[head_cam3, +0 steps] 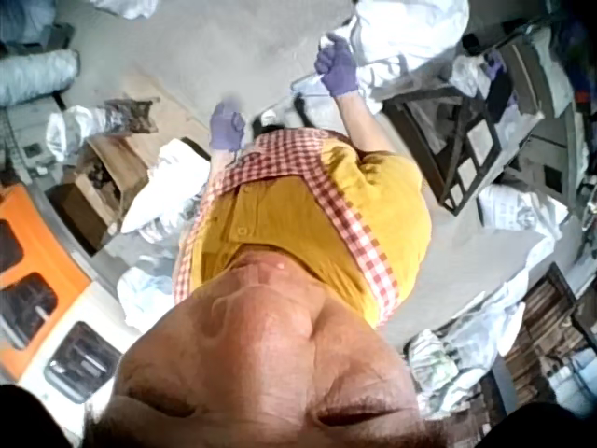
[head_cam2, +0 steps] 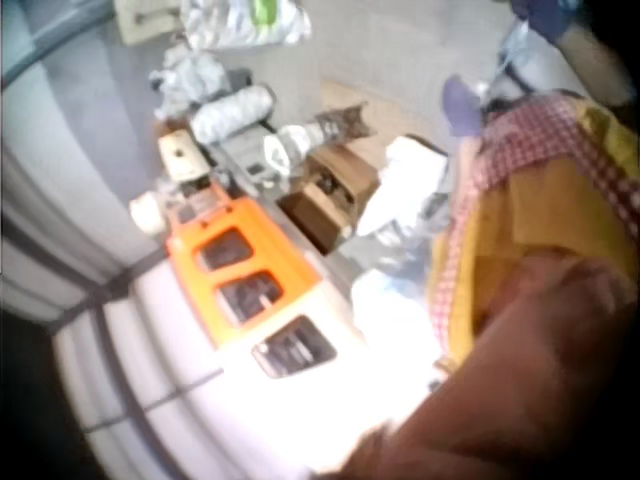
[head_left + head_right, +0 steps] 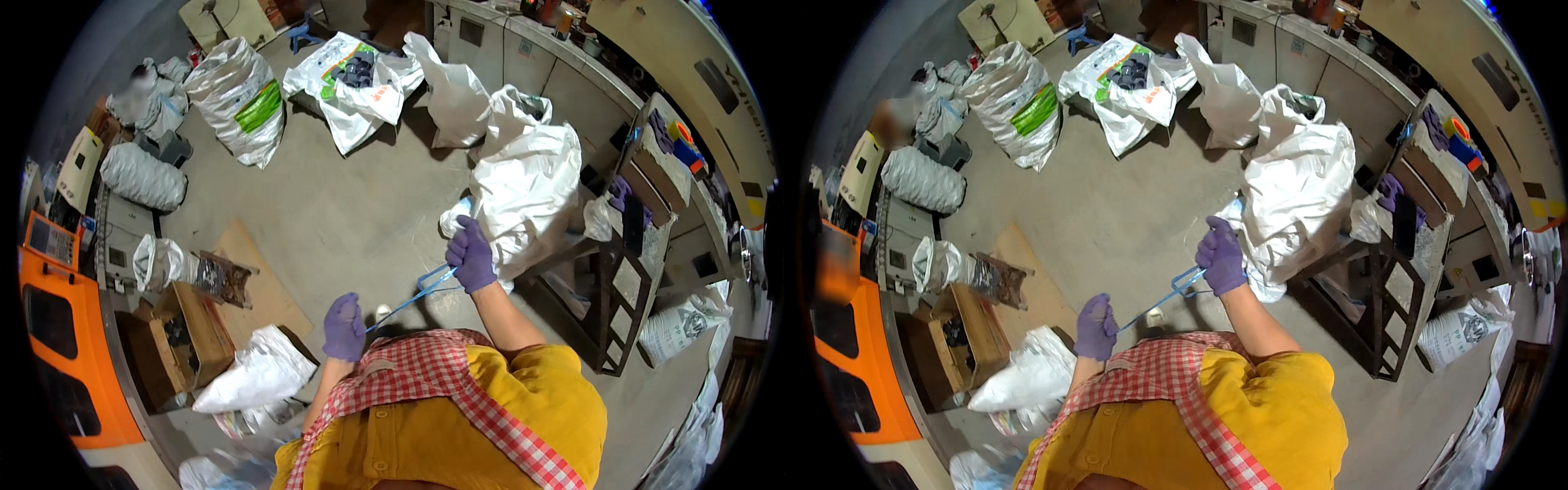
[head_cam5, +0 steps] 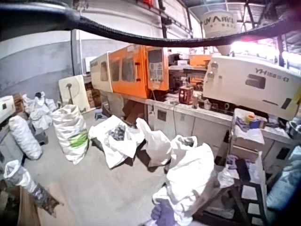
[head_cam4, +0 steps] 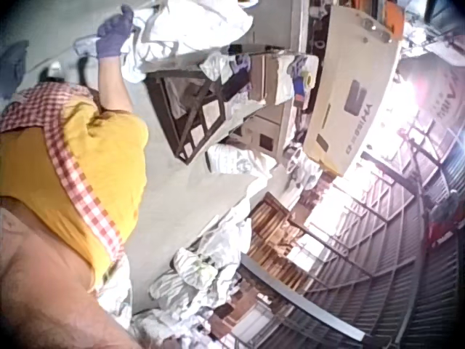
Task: The person uses a blue tie to secure the top of a large white bag filled with black plastic caps, looping and knotting the tie by hand to close the opening.
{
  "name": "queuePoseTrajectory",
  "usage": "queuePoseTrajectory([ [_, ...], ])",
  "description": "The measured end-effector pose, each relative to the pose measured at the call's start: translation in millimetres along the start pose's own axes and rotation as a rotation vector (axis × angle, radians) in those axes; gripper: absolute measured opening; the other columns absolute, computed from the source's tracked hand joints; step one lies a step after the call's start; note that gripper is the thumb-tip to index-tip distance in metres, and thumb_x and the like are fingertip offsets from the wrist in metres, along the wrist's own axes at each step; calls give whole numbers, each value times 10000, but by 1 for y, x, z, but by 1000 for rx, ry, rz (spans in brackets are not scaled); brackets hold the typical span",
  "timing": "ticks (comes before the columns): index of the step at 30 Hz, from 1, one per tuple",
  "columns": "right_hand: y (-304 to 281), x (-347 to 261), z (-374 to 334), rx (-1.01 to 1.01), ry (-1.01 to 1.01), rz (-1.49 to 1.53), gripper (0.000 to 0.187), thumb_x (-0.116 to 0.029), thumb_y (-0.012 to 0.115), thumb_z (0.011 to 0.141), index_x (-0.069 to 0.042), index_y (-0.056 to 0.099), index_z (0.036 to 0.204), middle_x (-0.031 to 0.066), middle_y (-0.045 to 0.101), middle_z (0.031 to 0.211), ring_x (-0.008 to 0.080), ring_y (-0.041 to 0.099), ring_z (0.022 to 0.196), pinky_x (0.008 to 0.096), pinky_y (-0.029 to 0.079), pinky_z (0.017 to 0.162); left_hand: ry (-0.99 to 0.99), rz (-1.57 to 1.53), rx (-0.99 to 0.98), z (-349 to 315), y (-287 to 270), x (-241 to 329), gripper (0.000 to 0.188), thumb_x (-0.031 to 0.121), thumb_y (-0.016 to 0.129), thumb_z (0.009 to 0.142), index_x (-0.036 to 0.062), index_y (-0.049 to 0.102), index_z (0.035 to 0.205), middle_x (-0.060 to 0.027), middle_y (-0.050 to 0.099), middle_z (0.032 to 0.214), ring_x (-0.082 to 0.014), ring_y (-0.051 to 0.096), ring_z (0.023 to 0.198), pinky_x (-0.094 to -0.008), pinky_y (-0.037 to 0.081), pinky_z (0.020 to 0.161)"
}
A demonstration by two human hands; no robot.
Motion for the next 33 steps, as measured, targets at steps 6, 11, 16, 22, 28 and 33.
queuePoseTrajectory([
  [6,72,-13,50,113,-244,-11,113,-240,486,906,-149,468,972,-37,342,559,65,277,398,213,201,345,40,346,-203,107,17,59,220,186,579,842,17,560,983,9,495,667,-67,427,502,-215,341,446],
  [11,89,-30,87,344,-463,-288,137,-237,490,904,-117,512,966,-40,395,583,41,324,420,193,247,362,368,760,-187,228,-12,19,349,224,599,826,28,536,1107,12,551,782,-74,483,608,-221,402,548],
  [16,59,-66,160,458,-592,-358,193,-246,462,910,-105,526,1025,-31,437,618,47,366,453,190,301,394,-219,358,-310,289,12,41,149,246,540,865,110,586,901,4,527,682,-87,494,590,-250,415,522],
  [22,66,-135,269,458,-767,-248,242,-145,483,872,-41,488,1090,-1,487,716,64,404,536,197,353,466,-195,478,-271,382,59,76,172,208,602,840,67,585,937,-16,580,732,-117,525,576,-243,439,496],
  [28,93,-215,360,423,-921,-353,235,-113,492,867,-13,522,1077,7,500,765,68,428,593,202,378,551,-108,446,-183,469,122,120,208,184,613,830,56,586,991,-28,596,772,-123,557,602,-240,470,507],
  [33,100,-249,419,470,-959,-367,251,-121,496,882,-13,540,1104,-16,507,746,44,436,583,187,363,522,-222,506,-312,546,146,126,160,198,580,842,67,609,930,-35,587,695,-122,542,559,-242,448,478],
])
Point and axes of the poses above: each hand's wrist, its own z-axis towards the middle knuckle, its own y-axis out of the palm, x = y × z, the point moved 2 cm from there along z, towards the middle knuckle
